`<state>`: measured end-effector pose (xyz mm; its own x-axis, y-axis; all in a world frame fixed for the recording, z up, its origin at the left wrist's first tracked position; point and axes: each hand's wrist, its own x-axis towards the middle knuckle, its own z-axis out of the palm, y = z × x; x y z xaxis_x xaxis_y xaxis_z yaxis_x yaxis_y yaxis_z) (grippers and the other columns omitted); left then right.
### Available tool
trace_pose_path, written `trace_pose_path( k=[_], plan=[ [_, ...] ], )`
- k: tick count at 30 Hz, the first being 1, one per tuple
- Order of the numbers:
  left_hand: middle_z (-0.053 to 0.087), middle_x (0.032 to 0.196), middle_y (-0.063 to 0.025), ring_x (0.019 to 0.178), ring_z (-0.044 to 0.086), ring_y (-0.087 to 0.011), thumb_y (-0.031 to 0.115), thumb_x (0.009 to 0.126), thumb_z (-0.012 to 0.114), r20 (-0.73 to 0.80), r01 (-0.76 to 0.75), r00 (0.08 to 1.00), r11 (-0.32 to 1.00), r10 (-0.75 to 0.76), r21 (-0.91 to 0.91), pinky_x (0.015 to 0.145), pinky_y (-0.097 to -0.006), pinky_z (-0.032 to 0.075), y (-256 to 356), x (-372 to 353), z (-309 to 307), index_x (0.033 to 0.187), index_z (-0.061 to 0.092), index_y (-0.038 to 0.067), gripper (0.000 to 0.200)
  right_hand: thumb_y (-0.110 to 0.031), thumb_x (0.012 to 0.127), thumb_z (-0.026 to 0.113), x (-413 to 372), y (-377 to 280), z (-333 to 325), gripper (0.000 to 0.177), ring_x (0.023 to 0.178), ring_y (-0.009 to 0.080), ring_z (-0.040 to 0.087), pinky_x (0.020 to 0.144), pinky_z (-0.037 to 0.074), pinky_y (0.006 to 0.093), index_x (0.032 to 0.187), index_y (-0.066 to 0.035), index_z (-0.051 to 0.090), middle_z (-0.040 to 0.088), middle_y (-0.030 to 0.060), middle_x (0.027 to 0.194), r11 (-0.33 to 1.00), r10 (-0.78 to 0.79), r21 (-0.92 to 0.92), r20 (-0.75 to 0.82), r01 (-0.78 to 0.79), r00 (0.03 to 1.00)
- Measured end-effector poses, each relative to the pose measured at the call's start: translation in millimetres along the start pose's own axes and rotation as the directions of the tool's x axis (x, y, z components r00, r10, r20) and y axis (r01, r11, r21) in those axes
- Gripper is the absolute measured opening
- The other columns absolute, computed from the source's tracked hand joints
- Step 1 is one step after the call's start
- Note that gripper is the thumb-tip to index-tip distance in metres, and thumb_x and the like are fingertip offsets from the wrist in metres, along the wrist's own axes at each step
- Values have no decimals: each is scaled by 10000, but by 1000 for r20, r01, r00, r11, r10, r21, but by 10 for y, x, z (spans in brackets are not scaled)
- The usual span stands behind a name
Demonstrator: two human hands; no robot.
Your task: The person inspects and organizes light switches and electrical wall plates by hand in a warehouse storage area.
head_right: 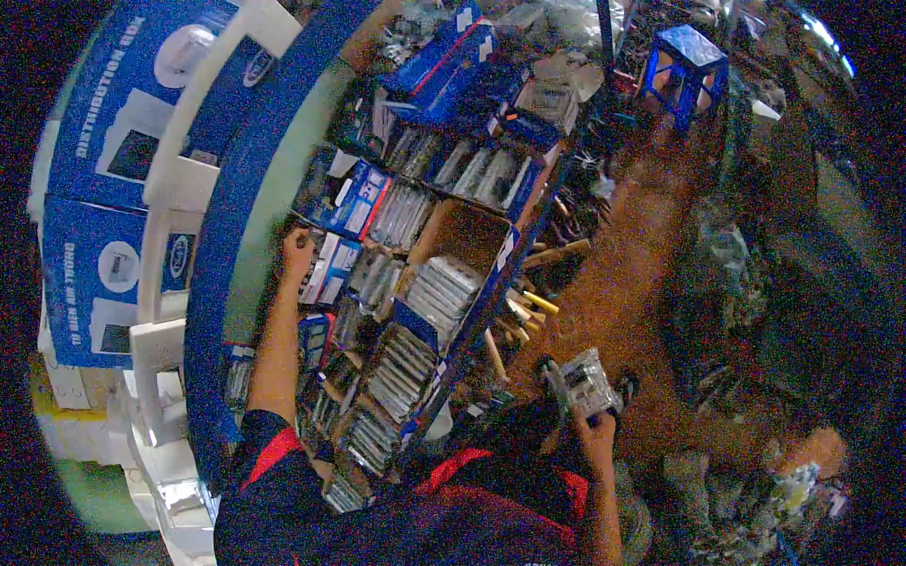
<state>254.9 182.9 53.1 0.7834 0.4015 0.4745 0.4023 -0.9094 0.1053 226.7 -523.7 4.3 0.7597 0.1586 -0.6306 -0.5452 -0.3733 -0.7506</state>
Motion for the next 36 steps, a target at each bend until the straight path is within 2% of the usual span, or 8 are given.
trace_pose_path(
  k=[3, 6, 13, 15, 16, 18, 20, 36],
  plan=[
    [579, 923, -124, 882, 535, -263, 130, 670, 694, 188, 121, 974, 992, -126, 37, 798, -366, 420, 668, 168, -464, 866, 579, 24, 251, -249, 798, 670, 168, 500, 24, 306, 829, 201, 558, 714, 435, 340, 903, 32, 610, 609, 132, 945, 985, -131, -126, -74, 122, 989],
    [551, 934, -111, 904, 523, -241, 237, 646, 761, 176, 18, 984, 1000, -20, 12, 817, -350, 410, 261, 257, -281, 893, 529, 13, 407, -242, 786, 682, 288, 864, 111, 305, 822, 213, 559, 710, 436, 342, 900, 29, 599, 605, 140, 943, 979, -189, -105, -112, 177, 976],
    [538, 877, -52, 826, 532, -188, 168, 657, 787, 108, 231, 972, 940, -210, -251, 769, -318, 447, 116, 285, -336, 984, 491, 34, 461, -290, 777, 693, 85, 194, 67, 378, 854, 242, 557, 759, 428, 361, 947, 30, 587, 591, 144, 947, 997, -25, -74, -96, 18, 995],
    [534, 869, -40, 824, 532, -173, 151, 680, 771, 247, 491, 861, 598, -445, -634, 735, -302, 456, 105, 351, -482, 1008, 482, 50, 449, -308, 781, 688, 86, 163, 74, 386, 878, 246, 548, 778, 419, 368, 941, 30, 589, 580, 140, 954, 991, 20, -129, -103, -33, 994],
    [525, 907, -39, 831, 526, -150, 125, 707, 746, 67, 320, 926, 678, -372, -661, 645, -268, 459, -72, 365, -451, 1052, 458, 79, 451, -298, 782, 685, 110, 253, 96, 374, 863, 252, 562, 776, 426, 370, 932, 34, 598, 599, 148, 938, 990, -35, -142, -124, 17, 992],
    [521, 956, -57, 876, 525, -158, 104, 714, 729, 123, 423, 864, 569, -489, -705, 639, -281, 486, -152, 327, -596, 1055, 448, 85, 442, -277, 783, 678, 207, 487, 148, 352, 833, 265, 590, 773, 441, 372, 915, 43, 616, 637, 165, 907, 979, -146, -168, -160, 119, 976],
    [511, 1043, -97, 944, 532, -203, 70, 728, 697, 126, 334, 794, 254, -595, -908, 687, -367, 546, 478, 286, -1043, 1053, 442, 76, 414, -281, 783, 678, 182, 365, 154, 354, 832, 264, 593, 770, 441, 370, 917, 41, 617, 639, 164, 907, 989, -98, -129, -160, 78, 982],
    [549, 972, -54, 900, 547, -211, 93, 695, 764, 13, 417, 745, 450, -667, -789, 719, -374, 514, 44, 253, -600, 954, 496, 100, 373, -280, 792, 673, 194, 225, 246, 332, 709, 223, 593, 674, 453, 347, 869, 39, 623, 651, 133, 810, 987, -150, -70, -123, 142, 981]
  ],
)
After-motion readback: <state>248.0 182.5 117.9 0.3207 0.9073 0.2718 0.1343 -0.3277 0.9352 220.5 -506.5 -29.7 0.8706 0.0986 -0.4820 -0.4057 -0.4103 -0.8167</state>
